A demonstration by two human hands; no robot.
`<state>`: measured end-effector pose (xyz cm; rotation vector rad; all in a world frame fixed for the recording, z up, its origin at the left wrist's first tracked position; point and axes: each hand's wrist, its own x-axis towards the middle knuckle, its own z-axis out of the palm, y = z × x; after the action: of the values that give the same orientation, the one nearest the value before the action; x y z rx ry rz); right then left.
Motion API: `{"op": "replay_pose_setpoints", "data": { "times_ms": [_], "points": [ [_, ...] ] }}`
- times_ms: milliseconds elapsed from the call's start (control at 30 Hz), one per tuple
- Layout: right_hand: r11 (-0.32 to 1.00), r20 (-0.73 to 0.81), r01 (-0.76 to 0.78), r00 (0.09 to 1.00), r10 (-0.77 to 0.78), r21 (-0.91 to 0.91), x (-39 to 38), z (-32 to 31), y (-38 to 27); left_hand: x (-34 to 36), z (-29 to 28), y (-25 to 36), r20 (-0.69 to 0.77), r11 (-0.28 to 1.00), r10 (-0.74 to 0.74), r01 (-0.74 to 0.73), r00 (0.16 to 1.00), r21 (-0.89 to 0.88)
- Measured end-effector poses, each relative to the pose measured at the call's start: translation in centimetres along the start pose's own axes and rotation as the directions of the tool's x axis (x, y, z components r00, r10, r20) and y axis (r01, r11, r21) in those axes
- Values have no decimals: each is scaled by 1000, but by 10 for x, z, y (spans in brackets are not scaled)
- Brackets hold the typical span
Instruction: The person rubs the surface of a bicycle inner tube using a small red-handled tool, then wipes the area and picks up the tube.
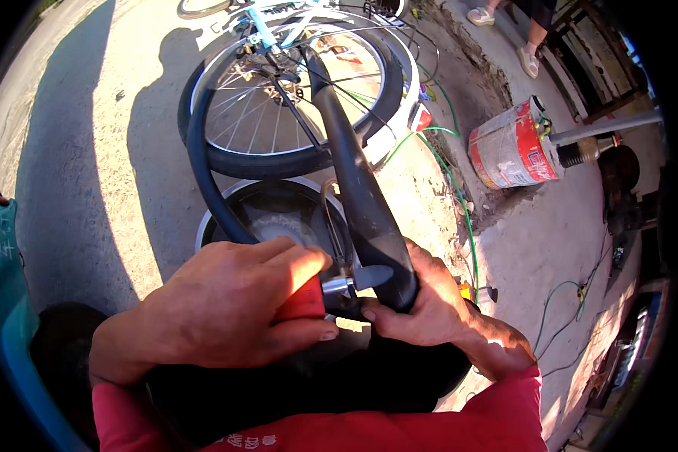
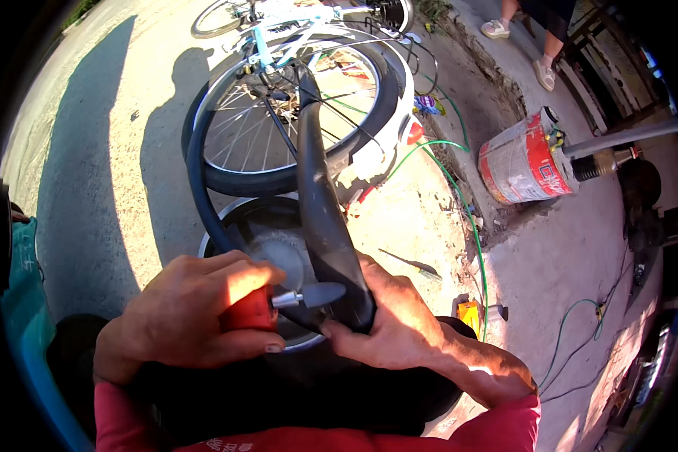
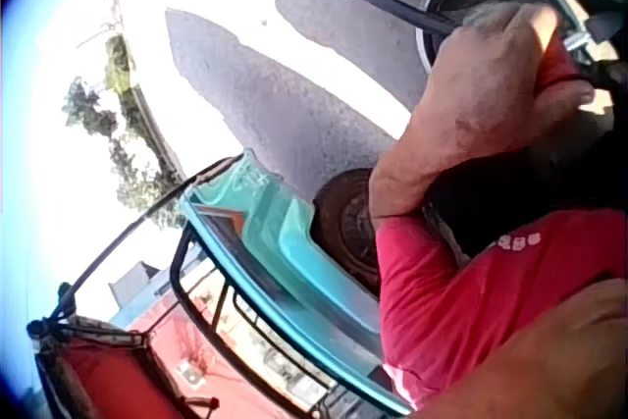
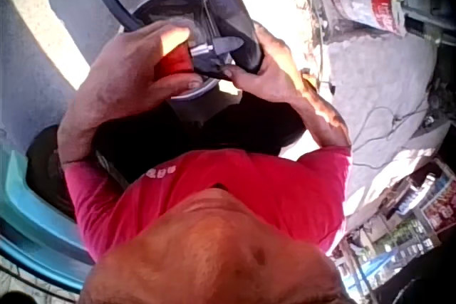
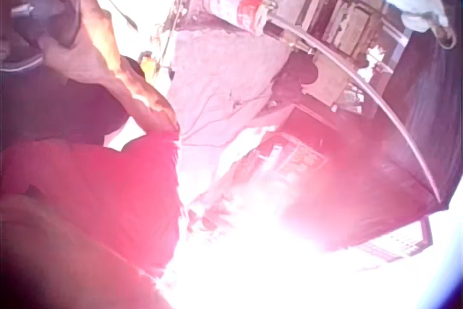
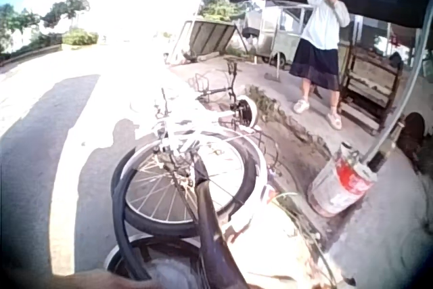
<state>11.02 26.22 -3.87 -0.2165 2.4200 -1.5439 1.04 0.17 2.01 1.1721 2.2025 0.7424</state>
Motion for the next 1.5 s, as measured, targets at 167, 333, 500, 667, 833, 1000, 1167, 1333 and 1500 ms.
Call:
{"op": "replay_pose_setpoints", "data": {
  "times_ms": [167, 333, 500, 667, 833, 1000, 1167, 1333, 1500],
  "points": [
    [953, -114, 19, 993, 17, 303, 5, 6, 24, 19, 4, -24, -95, 996, 69, -74, 993, -44],
    [992, -74, -8, 997, 17, 129, 4, 2, 24, 6, 0, -19, -133, 996, 78, -84, 988, -37],
    [992, -61, -73, 995, 79, 104, -3, -14, 17, 7, 4, -15, -232, 995, -6, -17, 973, -97],
    [993, -67, -84, 994, 90, 88, -5, -17, 20, 13, 2, -22, -270, 993, 17, -46, 963, -105],
    [972, -28, -196, 979, 202, 132, -6, -20, 11, 17, 4, -23, -297, 992, 47, -79, 954, -98],
    [966, -27, -232, 971, 236, 111, -4, -24, 9, 21, 3, -27, -318, 989, 60, -99, 946, -110],
    [969, -9, -191, 981, 195, 160, 0, -21, 8, 18, 2, -30, -330, 990, 50, -91, 942, -108],
    [968, -88, 2, 996, 21, 253, -1, -14, 23, 18, -2, -29, -280, 984, 0, -49, 960, -169],
    [987, -68, -63, 995, 73, 146, -4, -13, 18, 12, -8, -24, -237, 984, -47, 4, 970, -178]
  ]
}}
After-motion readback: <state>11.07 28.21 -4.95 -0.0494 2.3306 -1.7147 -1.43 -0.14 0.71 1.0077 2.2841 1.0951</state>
